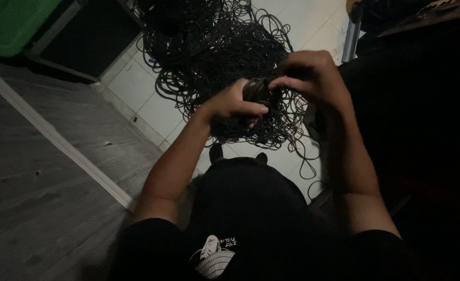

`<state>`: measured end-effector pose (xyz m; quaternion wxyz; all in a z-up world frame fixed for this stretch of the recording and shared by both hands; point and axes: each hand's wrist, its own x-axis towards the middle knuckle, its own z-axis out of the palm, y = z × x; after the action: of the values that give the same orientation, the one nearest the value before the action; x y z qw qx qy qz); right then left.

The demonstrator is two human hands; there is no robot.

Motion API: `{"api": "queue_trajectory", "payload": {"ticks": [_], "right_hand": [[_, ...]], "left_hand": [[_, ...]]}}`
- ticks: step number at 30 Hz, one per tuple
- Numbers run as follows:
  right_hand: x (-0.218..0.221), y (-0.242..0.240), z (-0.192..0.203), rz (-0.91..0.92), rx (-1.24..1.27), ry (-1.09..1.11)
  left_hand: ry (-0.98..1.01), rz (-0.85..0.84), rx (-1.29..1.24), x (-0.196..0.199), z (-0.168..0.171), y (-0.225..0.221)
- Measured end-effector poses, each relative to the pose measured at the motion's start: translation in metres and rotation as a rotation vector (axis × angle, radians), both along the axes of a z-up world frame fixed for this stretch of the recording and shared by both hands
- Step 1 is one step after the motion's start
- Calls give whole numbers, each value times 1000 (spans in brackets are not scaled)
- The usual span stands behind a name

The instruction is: The person coils a black cable by hand, winding it into a circular loop, and then places the coiled cable into a plastic bin with others.

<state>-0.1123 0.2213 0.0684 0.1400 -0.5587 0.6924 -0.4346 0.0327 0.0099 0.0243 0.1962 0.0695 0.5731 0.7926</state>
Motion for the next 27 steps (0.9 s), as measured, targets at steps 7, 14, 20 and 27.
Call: {"api": "queue_trajectory", "payload": {"ticks": [7, 14, 20, 27], "right_hand": [[-15, -17, -124, -96, -32, -381], [60, -16, -88, -57, 386, -295], [72, -3, -11, -67, 347, -28], [33, 12, 33, -297, 183, -151]], "left_hand": [[-1, 245, 677, 19, -5, 11], [380, 793, 549, 6, 16, -48], [446, 996, -211, 0, -3, -65], [-4, 489, -621, 2, -37, -8]]}}
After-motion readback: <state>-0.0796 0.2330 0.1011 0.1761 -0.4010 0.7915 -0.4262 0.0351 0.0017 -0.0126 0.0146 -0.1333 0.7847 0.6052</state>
